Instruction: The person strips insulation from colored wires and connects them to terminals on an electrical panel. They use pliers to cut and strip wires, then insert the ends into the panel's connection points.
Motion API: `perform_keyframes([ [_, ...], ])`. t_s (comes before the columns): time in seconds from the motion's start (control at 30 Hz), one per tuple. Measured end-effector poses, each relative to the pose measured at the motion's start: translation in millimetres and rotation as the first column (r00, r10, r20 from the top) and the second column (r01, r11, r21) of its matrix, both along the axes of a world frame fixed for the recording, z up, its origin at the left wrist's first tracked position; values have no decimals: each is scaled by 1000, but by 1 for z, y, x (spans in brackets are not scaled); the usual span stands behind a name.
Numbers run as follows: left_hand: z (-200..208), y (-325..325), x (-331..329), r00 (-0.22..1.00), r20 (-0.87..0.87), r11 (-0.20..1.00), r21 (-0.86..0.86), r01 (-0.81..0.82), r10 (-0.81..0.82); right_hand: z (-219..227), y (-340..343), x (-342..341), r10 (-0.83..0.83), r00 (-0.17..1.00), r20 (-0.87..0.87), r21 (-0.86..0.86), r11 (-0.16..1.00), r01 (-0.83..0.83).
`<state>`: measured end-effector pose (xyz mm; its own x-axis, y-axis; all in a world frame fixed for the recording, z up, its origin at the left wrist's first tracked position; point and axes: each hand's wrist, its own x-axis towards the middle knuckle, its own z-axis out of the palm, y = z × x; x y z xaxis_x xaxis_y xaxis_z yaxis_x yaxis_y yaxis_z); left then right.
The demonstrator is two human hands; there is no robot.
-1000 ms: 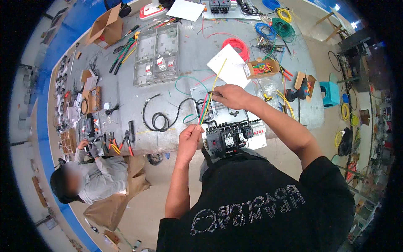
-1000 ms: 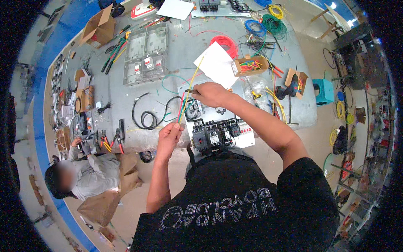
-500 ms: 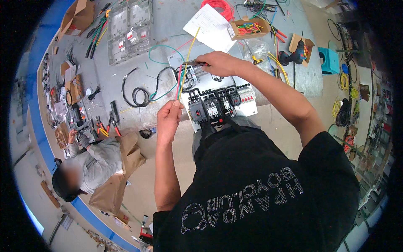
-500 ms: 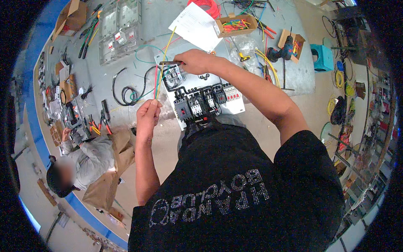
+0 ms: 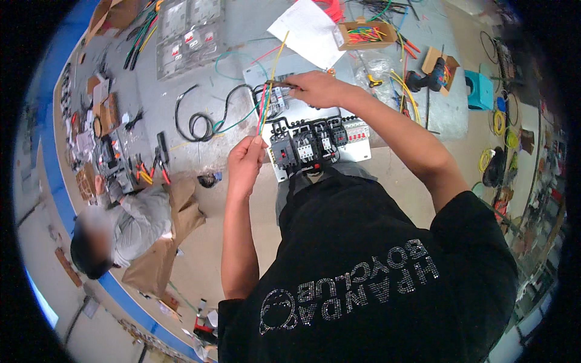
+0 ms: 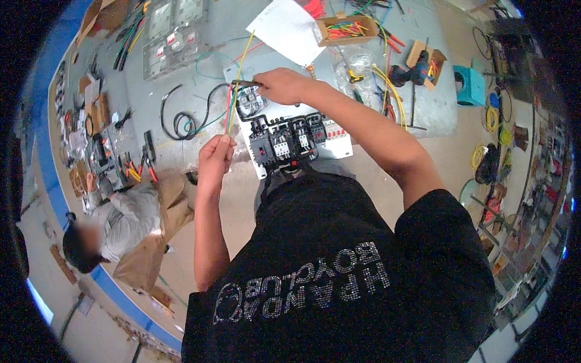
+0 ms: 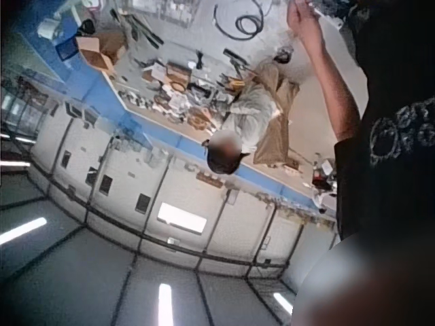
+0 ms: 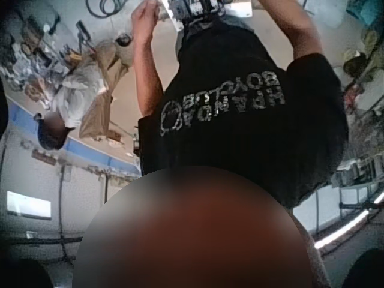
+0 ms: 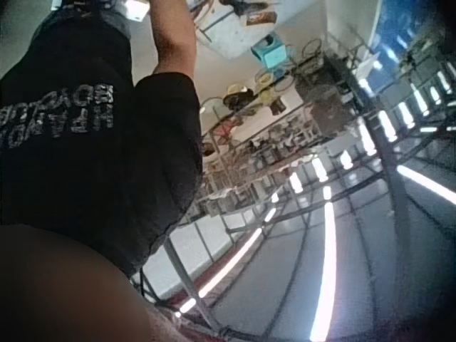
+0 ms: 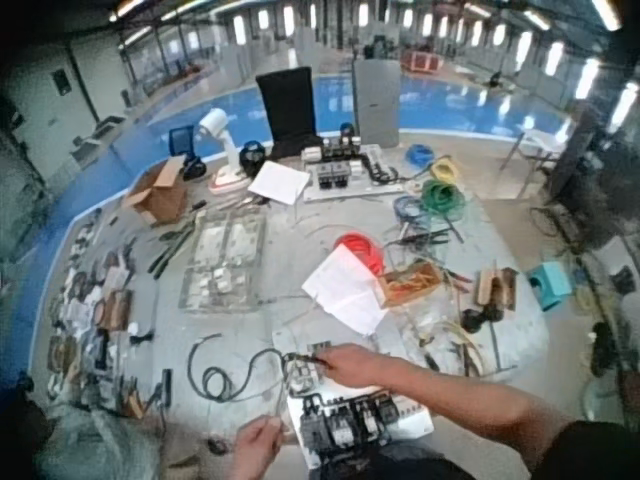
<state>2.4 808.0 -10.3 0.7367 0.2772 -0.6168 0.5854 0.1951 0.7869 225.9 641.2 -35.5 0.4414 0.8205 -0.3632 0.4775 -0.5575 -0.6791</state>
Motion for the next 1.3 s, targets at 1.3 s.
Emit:
perform_keyframes([
  [1.3,-6,4,-9,1000,1,996,-85,3,-3,-4,-3,-13,16,990,138,-20,1000,-14],
])
